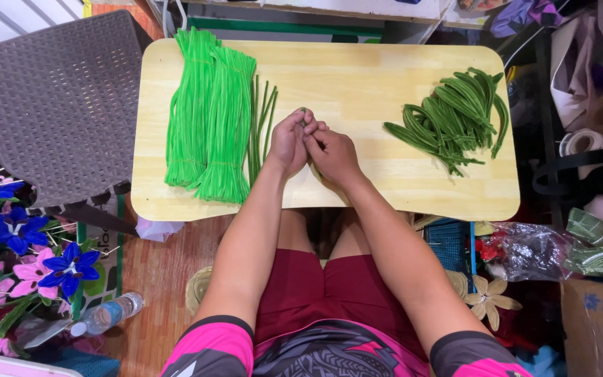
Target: The person braids green cord around a thin green stick, repeatedly wrapping and twisting the cord to form a textured cylindrical shape. The person places the finished braided pieces on the table and continues the process with new sticks and cord.
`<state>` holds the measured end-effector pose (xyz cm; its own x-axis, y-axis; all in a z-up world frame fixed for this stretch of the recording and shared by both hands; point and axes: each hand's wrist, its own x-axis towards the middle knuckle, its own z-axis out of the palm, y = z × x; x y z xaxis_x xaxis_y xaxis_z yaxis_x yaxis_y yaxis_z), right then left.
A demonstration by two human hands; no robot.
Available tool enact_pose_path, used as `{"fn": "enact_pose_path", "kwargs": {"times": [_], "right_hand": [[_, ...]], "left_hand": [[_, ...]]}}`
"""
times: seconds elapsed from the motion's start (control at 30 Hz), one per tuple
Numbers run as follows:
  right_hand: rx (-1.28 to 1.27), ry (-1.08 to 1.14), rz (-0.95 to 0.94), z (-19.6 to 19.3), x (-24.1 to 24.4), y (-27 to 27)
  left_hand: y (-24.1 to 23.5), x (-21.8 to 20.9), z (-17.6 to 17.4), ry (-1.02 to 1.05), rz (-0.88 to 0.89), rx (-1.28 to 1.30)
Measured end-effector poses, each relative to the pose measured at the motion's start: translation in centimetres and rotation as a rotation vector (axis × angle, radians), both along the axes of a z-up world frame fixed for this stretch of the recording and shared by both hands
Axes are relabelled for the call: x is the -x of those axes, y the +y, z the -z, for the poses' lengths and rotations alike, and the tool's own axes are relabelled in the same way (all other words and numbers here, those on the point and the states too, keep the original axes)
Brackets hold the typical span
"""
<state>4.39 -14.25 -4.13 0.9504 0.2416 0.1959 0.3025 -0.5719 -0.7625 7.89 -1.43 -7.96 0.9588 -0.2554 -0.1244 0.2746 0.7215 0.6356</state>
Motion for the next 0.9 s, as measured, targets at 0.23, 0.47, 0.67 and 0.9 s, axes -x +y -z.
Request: {"fn": "enact_pose_path", "kwargs": {"times": [0.23, 0.47, 0.67, 0.9], "right_hand": [[0.037, 0.018, -0.017, 2.2, -0.7, -0.6], [-0.009, 0.081, 0.046, 0.9, 0.2, -0.7], [0.036, 0.169, 0.061, -0.6, 0.6, -0.8], [0.032, 0.024, 0.01, 3.5, -0.7, -2.0]], "left_hand": [[0.0, 0.4, -1.0, 0.022, -0.015, 0.03], [1.0, -0.8, 2.0, 0.139, -0.233, 0.256], [1.7, -1.2, 2.7, 0.17, -0.281, 0.399], [2.1, -0.9, 2.3, 0.169, -0.277, 0.485]]}}
